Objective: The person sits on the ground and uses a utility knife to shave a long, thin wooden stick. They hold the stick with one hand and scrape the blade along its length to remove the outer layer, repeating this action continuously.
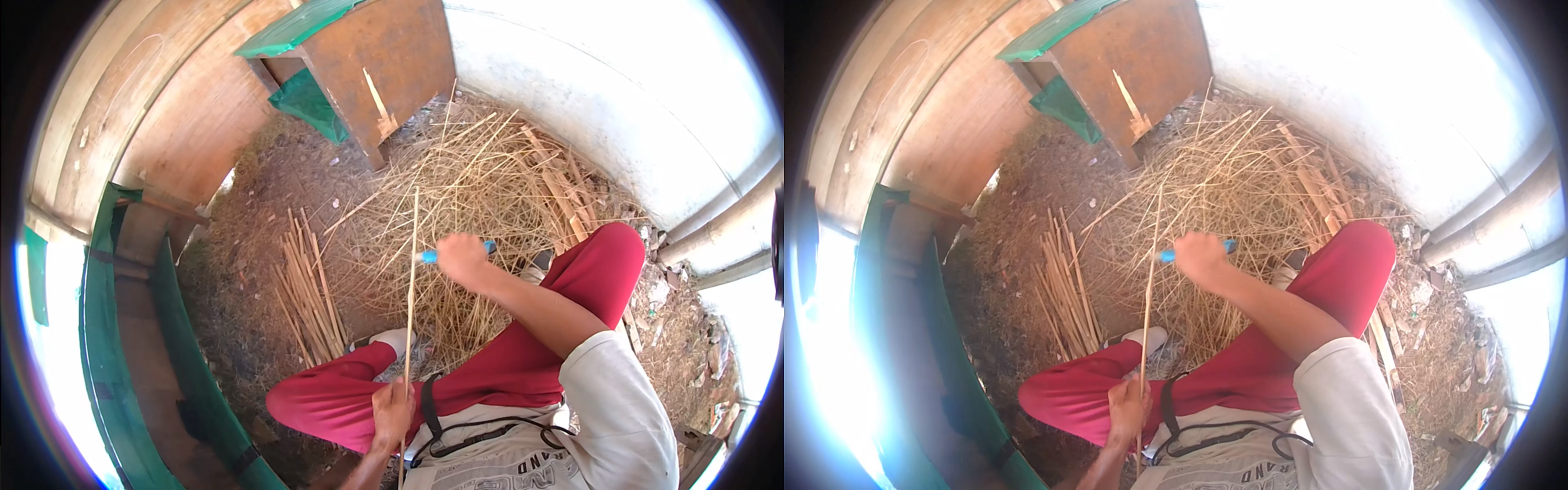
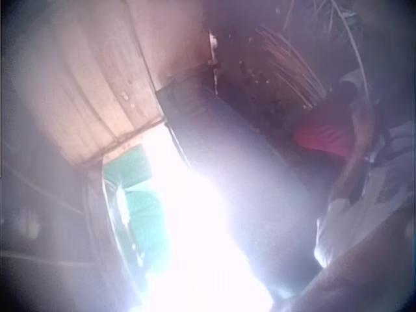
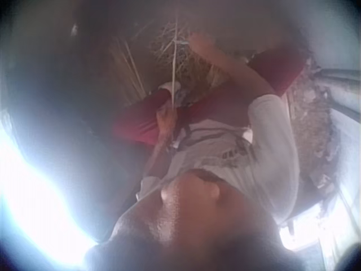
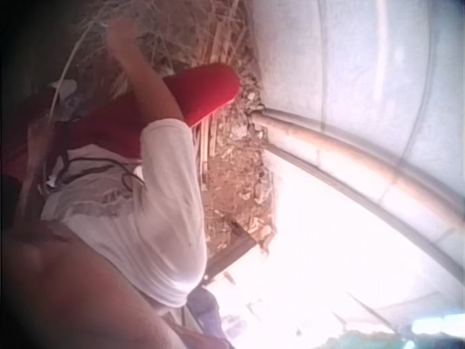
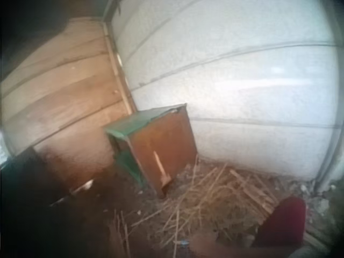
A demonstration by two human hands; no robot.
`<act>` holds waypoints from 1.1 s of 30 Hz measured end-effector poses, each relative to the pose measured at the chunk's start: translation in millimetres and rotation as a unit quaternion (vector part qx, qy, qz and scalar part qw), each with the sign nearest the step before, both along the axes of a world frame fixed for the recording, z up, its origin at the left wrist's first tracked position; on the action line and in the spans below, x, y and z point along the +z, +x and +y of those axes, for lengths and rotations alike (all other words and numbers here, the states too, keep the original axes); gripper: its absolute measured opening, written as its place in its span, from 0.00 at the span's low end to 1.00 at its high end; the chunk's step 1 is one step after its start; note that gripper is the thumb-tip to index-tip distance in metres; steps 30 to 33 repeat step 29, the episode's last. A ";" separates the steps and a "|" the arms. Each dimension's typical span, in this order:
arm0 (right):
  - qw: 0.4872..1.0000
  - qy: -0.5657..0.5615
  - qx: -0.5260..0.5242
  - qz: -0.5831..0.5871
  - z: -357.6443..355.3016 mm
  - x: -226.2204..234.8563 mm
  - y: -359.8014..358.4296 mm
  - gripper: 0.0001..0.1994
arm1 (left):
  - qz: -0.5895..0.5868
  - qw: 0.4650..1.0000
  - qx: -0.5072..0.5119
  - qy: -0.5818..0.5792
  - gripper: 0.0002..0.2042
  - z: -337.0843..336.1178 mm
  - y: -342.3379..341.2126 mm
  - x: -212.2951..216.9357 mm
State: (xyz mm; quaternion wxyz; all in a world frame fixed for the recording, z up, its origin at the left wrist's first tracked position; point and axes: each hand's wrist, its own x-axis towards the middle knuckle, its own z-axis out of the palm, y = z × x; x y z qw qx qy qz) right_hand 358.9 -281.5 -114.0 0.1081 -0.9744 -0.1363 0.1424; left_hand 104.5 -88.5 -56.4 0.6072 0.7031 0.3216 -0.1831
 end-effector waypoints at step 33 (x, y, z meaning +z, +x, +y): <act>0.991 0.126 0.024 -0.030 -9.6 26.4 -6.2 0.10 | -0.069 0.995 -0.015 0.065 0.12 38.0 17.1 -13.9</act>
